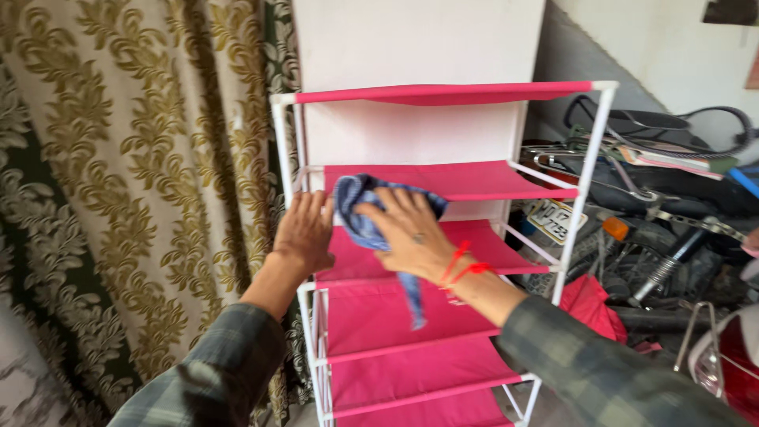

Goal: The person wipes the fabric shelves of a pink multi-tiered rack with a blue cloth, then cleans the rear chrome guard and tail light of a white scooter, and returns to wipe the rack again.

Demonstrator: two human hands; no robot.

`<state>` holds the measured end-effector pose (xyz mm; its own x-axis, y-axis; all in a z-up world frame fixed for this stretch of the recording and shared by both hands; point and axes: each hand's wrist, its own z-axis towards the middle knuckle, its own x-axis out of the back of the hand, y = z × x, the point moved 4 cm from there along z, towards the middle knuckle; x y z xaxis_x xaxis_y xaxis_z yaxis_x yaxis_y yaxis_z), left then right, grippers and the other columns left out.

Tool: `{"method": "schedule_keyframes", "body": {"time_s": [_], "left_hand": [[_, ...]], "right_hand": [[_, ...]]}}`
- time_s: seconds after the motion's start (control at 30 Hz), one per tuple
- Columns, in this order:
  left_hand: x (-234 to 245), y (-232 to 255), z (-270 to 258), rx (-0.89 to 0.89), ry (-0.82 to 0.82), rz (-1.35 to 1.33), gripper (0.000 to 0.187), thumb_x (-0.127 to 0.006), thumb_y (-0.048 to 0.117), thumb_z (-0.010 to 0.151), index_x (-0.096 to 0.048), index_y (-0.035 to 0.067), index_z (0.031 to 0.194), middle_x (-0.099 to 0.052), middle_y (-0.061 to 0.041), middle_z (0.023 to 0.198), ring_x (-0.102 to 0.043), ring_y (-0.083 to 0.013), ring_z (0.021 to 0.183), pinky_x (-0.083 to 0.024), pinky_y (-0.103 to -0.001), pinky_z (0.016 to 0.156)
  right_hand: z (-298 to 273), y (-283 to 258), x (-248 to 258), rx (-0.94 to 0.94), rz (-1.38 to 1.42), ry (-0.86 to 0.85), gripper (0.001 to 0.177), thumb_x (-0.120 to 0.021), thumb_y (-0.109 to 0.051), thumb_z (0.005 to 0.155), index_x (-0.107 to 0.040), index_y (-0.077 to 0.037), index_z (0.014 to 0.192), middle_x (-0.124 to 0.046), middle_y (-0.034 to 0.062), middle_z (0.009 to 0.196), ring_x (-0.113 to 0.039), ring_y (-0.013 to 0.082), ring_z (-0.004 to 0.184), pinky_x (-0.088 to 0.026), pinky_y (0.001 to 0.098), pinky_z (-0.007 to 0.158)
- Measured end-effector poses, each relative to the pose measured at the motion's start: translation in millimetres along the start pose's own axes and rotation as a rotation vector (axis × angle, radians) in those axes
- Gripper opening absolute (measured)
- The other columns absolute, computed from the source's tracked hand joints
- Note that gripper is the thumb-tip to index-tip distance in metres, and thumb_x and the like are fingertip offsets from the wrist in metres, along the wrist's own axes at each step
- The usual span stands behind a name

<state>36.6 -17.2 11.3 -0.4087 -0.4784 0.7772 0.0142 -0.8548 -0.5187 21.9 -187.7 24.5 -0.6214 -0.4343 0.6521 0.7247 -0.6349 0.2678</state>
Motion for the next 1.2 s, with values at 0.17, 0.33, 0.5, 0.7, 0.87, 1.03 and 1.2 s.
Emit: {"method": "schedule_keyframes", "body": {"time_s": [0.17,0.33,0.5,0.7,0.87,1.03,1.2], "left_hand": [[-9,30,-19,0.089,0.208,0.176,0.107,-0.065,0.049,0.085,-0.015,-0.008,0.159,-0.013,-0.032,0.165,-0.011,-0.0428,0.152,-0.008,-0.052,0.122],[-64,68,-69,-0.057,0.128,0.058,0.109,-0.062,0.056,0.088,-0.006,-0.007,0.158,-0.009,-0.028,0.168,-0.008,-0.0387,0.156,-0.005,-0.052,0.123],[-114,68,-81,-0.097,-0.115,0.007,0.122,-0.067,0.064,0.086,0.001,-0.003,0.163,-0.011,-0.025,0.168,-0.011,-0.0369,0.155,-0.003,-0.048,0.126],[-112,73,-77,-0.077,-0.164,-0.066,0.129,-0.066,0.073,0.082,-0.001,-0.005,0.162,-0.016,-0.024,0.165,-0.013,-0.0392,0.153,0.0,-0.049,0.125],[-112,73,-77,-0.107,-0.188,-0.024,0.125,-0.066,0.075,0.081,-0.014,-0.01,0.158,-0.018,-0.026,0.164,-0.013,-0.0408,0.154,0.001,-0.051,0.124],[-113,73,-76,-0.104,-0.184,-0.013,0.123,-0.067,0.076,0.078,-0.022,-0.009,0.156,-0.02,-0.026,0.164,-0.013,-0.0414,0.153,0.0,-0.053,0.124],[-109,73,-75,-0.078,-0.152,-0.004,0.125,-0.066,0.078,0.076,-0.022,-0.009,0.153,-0.022,-0.024,0.163,-0.015,-0.0399,0.153,-0.003,-0.052,0.124]], "right_hand": [[-12,9,4,0.009,0.045,-0.067,0.074,-0.086,-0.015,0.062,-0.06,-0.013,0.132,-0.048,0.0239,0.141,-0.044,0.042,0.131,-0.03,0.0586,0.112],[-10,7,-2,-0.024,0.081,-0.05,0.072,-0.086,-0.014,0.063,-0.06,-0.012,0.13,-0.047,0.0241,0.141,-0.042,0.0429,0.132,-0.031,0.0578,0.113],[-15,2,-8,-0.018,0.072,0.036,0.071,-0.086,-0.012,0.06,-0.063,-0.01,0.128,-0.046,0.0257,0.142,-0.04,0.0439,0.134,-0.03,0.058,0.115],[-56,-30,-46,-0.143,0.122,-0.116,0.066,-0.084,-0.014,0.064,-0.064,-0.011,0.127,-0.049,0.0181,0.132,-0.044,0.0369,0.125,-0.033,0.0534,0.115],[-81,-62,-83,-0.106,0.182,-0.185,0.069,-0.084,-0.015,0.063,-0.063,-0.011,0.129,-0.048,0.0223,0.135,-0.043,0.0396,0.128,-0.031,0.0553,0.113],[-83,-64,-87,-0.095,0.179,-0.136,0.07,-0.083,-0.015,0.061,-0.064,-0.011,0.128,-0.049,0.0227,0.136,-0.042,0.0405,0.128,-0.032,0.0537,0.111],[-93,-44,-82,-0.059,0.126,-0.137,0.066,-0.083,-0.017,0.063,-0.066,-0.013,0.126,-0.05,0.0191,0.139,-0.044,0.0382,0.128,-0.032,0.0548,0.11]]}}
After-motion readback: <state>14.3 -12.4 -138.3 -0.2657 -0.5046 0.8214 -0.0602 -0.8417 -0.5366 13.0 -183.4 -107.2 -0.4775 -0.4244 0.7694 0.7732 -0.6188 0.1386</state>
